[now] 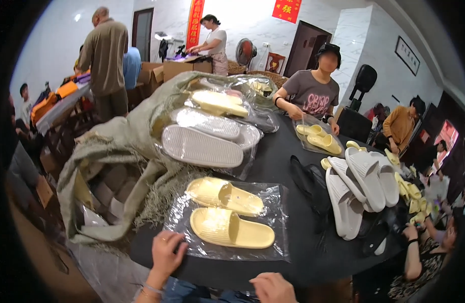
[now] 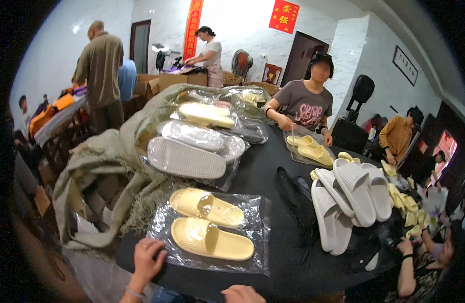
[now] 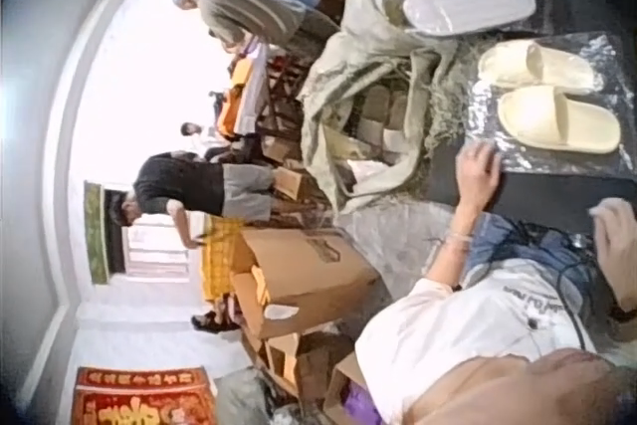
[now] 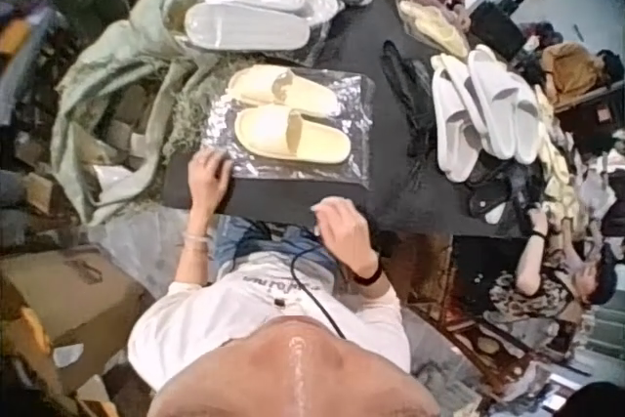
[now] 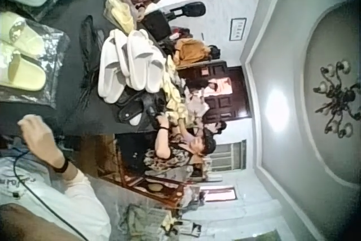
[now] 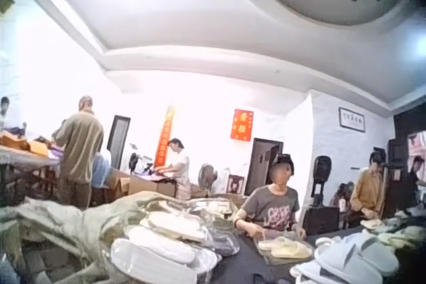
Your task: The recorder is placing various slippers into plastic bags at a factory table.
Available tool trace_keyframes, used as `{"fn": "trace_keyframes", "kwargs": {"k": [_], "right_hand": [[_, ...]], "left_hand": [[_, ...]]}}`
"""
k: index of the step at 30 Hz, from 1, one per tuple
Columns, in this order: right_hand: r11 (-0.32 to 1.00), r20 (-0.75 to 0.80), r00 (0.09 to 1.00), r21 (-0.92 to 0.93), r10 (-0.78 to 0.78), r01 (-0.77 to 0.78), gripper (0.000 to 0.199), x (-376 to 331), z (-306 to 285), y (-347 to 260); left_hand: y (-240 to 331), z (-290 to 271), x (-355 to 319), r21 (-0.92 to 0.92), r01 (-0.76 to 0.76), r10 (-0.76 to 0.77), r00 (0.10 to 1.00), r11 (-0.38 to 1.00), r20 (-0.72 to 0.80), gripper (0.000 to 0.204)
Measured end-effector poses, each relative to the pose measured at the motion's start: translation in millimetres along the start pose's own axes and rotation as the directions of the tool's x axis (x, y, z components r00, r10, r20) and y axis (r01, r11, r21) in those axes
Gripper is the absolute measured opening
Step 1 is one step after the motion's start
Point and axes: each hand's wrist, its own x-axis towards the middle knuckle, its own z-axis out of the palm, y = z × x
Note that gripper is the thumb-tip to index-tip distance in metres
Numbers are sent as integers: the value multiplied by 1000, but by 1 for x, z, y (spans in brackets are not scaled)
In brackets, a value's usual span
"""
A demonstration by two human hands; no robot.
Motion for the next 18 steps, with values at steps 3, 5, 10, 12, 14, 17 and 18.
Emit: {"fn": "trace_keyframes", "kwargs": {"k": [3, 5, 10, 12, 14, 17, 18], "right_hand": [[980, -25, 982, -65, 186, -188, 24, -29, 30, 29], [937, -72, 961, -215, 267, -277, 35, -47, 34, 44], [842, -235, 842, -130, 486, -523, 65, -55, 53, 61], [811, -303, 784, -56, 542, -582, 70, -62, 62, 71], [780, -336, 736, -4, 588, -626, 73, -66, 67, 76], [762, -322, 708, 68, 628, -644, 68, -58, 61, 79], [752, -307, 698, 107, 648, -651, 67, -57, 60, 82]], "left_hand": [[-3, 3, -2, 11, -135, 133, 985, 991, 106, 32], [0, 4, -3, 8, -188, 181, 955, 982, 233, 46], [2, 2, 0, -60, -164, 174, 885, 985, 432, 72], [16, -4, 4, -123, -114, 154, 907, 986, 391, 59], [18, -3, 6, -130, -162, 199, 908, 978, 368, 54], [16, -8, 1, -144, -244, 270, 941, 959, 202, 30], [15, -8, 0, -143, -240, 266, 940, 960, 211, 30]]}}
